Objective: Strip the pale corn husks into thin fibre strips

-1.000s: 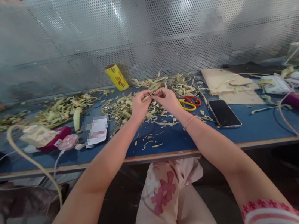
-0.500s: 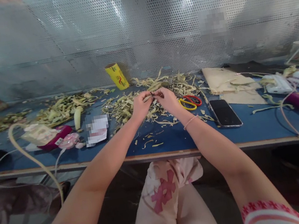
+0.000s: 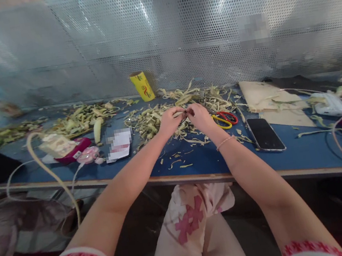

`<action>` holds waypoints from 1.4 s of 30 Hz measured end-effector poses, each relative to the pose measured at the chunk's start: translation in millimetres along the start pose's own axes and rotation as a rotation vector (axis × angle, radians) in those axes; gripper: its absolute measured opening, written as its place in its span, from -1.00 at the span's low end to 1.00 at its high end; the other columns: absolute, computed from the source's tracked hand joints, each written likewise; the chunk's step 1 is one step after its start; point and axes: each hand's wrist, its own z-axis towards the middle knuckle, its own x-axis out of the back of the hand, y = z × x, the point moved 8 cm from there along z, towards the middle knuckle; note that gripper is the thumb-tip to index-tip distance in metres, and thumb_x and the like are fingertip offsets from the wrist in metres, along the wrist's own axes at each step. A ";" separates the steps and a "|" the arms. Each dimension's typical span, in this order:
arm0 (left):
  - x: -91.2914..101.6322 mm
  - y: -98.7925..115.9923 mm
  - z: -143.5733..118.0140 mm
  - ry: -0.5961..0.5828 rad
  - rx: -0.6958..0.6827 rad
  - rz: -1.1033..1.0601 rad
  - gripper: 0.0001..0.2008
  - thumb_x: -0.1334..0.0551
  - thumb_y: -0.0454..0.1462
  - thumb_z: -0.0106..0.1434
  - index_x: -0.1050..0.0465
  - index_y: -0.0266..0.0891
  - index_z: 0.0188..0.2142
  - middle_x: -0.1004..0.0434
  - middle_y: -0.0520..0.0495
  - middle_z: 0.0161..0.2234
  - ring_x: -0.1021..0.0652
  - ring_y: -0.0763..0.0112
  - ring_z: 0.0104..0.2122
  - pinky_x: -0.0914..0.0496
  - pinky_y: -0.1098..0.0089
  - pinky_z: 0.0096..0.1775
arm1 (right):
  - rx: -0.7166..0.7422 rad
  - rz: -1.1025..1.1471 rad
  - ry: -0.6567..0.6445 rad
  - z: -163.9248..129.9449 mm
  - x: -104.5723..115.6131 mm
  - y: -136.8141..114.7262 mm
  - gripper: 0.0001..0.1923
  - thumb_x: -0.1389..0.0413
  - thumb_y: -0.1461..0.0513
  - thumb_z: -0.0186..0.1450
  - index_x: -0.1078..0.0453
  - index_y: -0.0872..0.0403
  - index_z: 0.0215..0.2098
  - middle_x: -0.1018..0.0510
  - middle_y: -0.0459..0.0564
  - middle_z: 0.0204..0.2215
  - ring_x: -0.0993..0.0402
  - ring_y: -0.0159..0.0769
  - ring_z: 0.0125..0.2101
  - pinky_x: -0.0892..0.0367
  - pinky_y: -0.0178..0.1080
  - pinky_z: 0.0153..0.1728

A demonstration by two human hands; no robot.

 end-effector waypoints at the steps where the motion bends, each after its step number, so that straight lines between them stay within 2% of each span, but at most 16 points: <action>1: -0.1 1.3 -0.4 -0.009 -0.004 0.005 -0.89 -0.25 -0.42 0.05 -0.54 -0.26 -0.41 -0.59 -0.07 -0.35 -0.54 0.37 -0.28 -0.42 0.34 -0.11 | 0.010 -0.014 0.000 -0.5 -0.1 0.0 -0.92 -0.07 0.34 0.10 -0.31 0.03 -0.44 -0.46 0.00 -0.45 -0.37 -0.25 -0.40 -0.35 -0.17 -0.28; 5: -3.4 5.4 -1.7 -0.051 -0.044 0.047 -0.85 -0.20 -0.43 0.10 -0.54 -0.26 -0.38 -0.60 -0.11 -0.30 -0.56 0.35 -0.24 -0.44 0.28 -0.06 | 0.028 -0.059 0.001 -1.5 -2.2 3.5 -0.93 -0.06 0.31 0.08 -0.27 0.03 -0.44 -0.45 0.02 -0.44 -0.36 -0.24 -0.40 -0.33 -0.19 -0.33; 11: -7.2 4.5 0.0 -0.051 -0.098 0.137 -0.89 -0.22 -0.41 0.14 -0.52 -0.26 -0.38 -0.61 -0.15 -0.26 -0.57 0.31 -0.19 -0.42 0.21 0.00 | 0.053 -0.144 0.003 -2.3 -3.0 2.1 -0.90 -0.05 0.31 0.08 -0.18 0.00 -0.47 -0.44 0.02 -0.48 -0.38 -0.19 -0.38 -0.33 -0.15 -0.29; 20: -11.7 0.8 4.5 -0.125 -0.172 0.216 -0.86 -0.20 -0.33 0.22 -0.54 -0.23 -0.28 -0.60 -0.15 -0.23 -0.56 0.28 -0.18 -0.42 0.26 -0.06 | 0.040 -0.171 0.040 -4.4 -0.7 0.9 -0.87 -0.06 0.26 0.09 -0.15 -0.01 -0.44 -0.41 0.00 -0.50 -0.39 -0.18 -0.44 -0.31 -0.17 -0.38; 27: -13.3 -0.4 3.1 -0.114 -0.148 0.224 -0.85 -0.19 -0.31 0.22 -0.54 -0.26 -0.27 -0.60 -0.14 -0.26 -0.56 0.32 -0.23 -0.43 0.30 -0.11 | 0.107 -0.218 0.067 -4.1 6.1 -5.3 -0.89 -0.04 0.29 0.10 -0.17 -0.01 -0.42 -0.43 0.04 -0.47 -0.40 -0.17 -0.40 -0.33 -0.16 -0.34; 32: -15.1 3.1 -0.8 -0.113 -0.175 0.192 -0.86 -0.19 -0.32 0.20 -0.52 -0.28 -0.29 -0.60 -0.13 -0.25 -0.56 0.34 -0.19 -0.41 0.33 -0.08 | 0.168 -0.239 0.085 -4.0 9.1 -8.1 -0.87 -0.03 0.32 0.09 -0.15 0.00 -0.42 -0.39 0.02 -0.47 -0.38 -0.16 -0.37 -0.32 -0.17 -0.32; 34: -13.8 4.0 -1.5 -0.102 -0.155 0.162 -0.86 -0.19 -0.32 0.18 -0.51 -0.28 -0.31 -0.60 -0.13 -0.26 -0.56 0.34 -0.19 -0.41 0.34 -0.08 | 0.177 -0.241 0.092 -3.7 9.4 -8.0 -0.86 -0.02 0.32 0.10 -0.13 0.00 -0.43 -0.37 0.00 -0.48 -0.35 -0.18 -0.39 -0.31 -0.18 -0.33; 39: -10.0 3.7 -2.5 -0.058 0.001 0.016 -0.94 -0.22 -0.39 0.09 -0.48 -0.30 -0.44 -0.59 -0.10 -0.34 -0.54 0.34 -0.25 -0.39 0.31 -0.07 | 0.192 -0.242 0.064 -3.7 8.6 -14.2 -0.84 0.02 0.35 0.12 -0.06 -0.01 -0.44 -0.33 0.01 -0.45 -0.30 -0.18 -0.38 -0.31 -0.14 -0.31; 42: -12.7 -5.7 -4.0 -0.034 0.148 -0.202 -0.99 -0.25 -0.37 0.08 -0.44 -0.31 -0.45 -0.53 -0.06 -0.47 -0.53 0.39 -0.40 -0.43 0.27 -0.16 | 0.214 -0.236 0.039 -4.0 7.7 -20.6 -0.84 0.05 0.37 0.15 -0.05 0.00 -0.44 -0.32 0.03 -0.43 -0.30 -0.17 -0.36 -0.32 -0.10 -0.27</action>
